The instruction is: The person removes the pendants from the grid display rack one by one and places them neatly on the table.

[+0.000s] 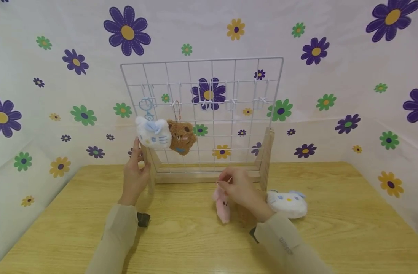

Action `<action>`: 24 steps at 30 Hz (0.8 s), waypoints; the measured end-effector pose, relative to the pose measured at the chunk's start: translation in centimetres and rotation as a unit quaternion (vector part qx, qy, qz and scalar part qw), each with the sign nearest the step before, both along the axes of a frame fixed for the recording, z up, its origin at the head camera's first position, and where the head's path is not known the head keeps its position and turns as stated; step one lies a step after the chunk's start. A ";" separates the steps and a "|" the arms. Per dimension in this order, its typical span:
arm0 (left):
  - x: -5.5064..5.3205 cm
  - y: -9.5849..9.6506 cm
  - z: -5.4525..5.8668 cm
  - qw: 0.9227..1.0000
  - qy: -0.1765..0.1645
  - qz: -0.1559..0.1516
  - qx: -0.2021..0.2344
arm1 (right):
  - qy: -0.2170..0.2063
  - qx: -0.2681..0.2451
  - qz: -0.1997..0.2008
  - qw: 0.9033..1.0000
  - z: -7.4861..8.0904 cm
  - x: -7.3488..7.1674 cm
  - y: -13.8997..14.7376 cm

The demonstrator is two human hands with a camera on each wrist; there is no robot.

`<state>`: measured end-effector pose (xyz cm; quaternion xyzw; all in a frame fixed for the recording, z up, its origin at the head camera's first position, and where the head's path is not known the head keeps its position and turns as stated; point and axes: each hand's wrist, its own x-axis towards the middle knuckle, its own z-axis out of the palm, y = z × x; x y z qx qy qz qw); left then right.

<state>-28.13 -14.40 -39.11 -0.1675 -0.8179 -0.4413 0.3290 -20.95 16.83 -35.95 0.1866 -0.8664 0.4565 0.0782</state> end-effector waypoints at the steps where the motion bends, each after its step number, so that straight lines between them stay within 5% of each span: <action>1: 0.0 0.0 0.0 1.000 0.001 0.000 -0.001 | 0.000 0.005 0.005 1.000 -0.1 0.0 -0.1; 15: 0.0 0.0 -0.1 1.000 -0.004 0.002 0.001 | -0.024 0.119 0.017 0.993 -2.2 1.0 -2.1; 19: 0.1 0.0 0.0 1.000 -0.009 0.001 0.003 | 0.064 0.176 0.030 0.982 -3.1 1.4 -2.5; 24: 0.0 0.0 0.0 1.000 -0.008 0.002 0.003 | 0.225 0.254 0.040 0.940 -4.0 1.7 -2.7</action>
